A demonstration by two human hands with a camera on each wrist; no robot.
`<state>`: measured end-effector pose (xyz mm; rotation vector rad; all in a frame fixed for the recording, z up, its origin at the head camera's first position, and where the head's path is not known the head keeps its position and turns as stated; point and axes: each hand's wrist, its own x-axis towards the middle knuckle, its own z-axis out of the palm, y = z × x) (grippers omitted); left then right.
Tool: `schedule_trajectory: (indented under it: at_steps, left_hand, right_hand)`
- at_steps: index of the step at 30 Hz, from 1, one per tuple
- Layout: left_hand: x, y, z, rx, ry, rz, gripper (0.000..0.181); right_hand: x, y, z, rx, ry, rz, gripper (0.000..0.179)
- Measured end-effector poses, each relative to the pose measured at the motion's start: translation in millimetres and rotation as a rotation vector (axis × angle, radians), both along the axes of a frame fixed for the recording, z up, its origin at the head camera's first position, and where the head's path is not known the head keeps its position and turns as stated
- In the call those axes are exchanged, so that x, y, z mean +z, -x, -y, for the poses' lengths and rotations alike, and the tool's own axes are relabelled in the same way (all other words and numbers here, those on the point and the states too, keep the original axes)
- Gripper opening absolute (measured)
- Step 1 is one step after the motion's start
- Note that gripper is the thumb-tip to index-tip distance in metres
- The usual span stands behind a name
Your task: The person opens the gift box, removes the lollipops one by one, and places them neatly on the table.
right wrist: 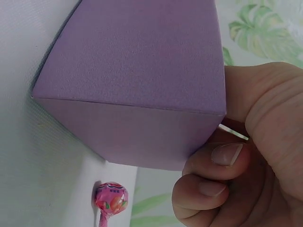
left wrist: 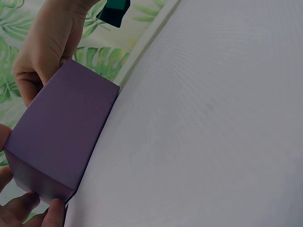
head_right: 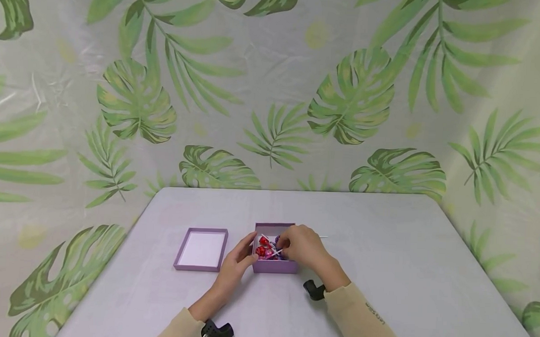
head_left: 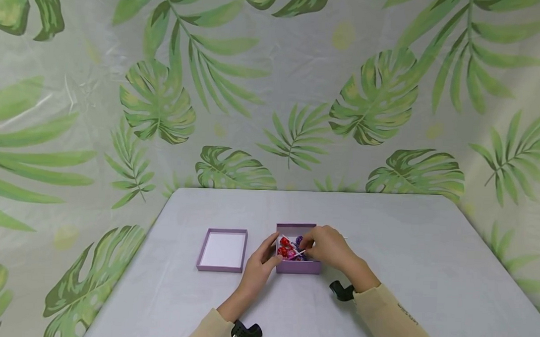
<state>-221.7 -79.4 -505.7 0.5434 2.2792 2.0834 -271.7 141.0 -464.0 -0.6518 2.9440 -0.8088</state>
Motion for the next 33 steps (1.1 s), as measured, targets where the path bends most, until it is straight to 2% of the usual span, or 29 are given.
schedule_trajectory:
  at_steps: [8,14,21,33]
  left_hand:
    - [0.8,-0.5,0.1,0.001,0.01,-0.001,0.058]
    - [0.5,0.1,0.3,-0.004,0.004,0.003,0.058]
    - [-33.7,16.7,-1.4,0.031,0.009,0.002,0.058]
    - [-34.3,16.2,-1.2,0.036,0.018,0.012,0.058]
  right_hand:
    - [0.0,-0.2,1.7,-0.016,0.006,-0.003,0.01]
    - [2.5,-4.1,7.0,-0.002,0.005,-0.049,0.012]
    - [3.0,-9.4,12.9,-0.003,-0.01,-0.092,0.011]
    - [0.2,-9.8,14.1,-0.007,0.005,-0.142,0.007]
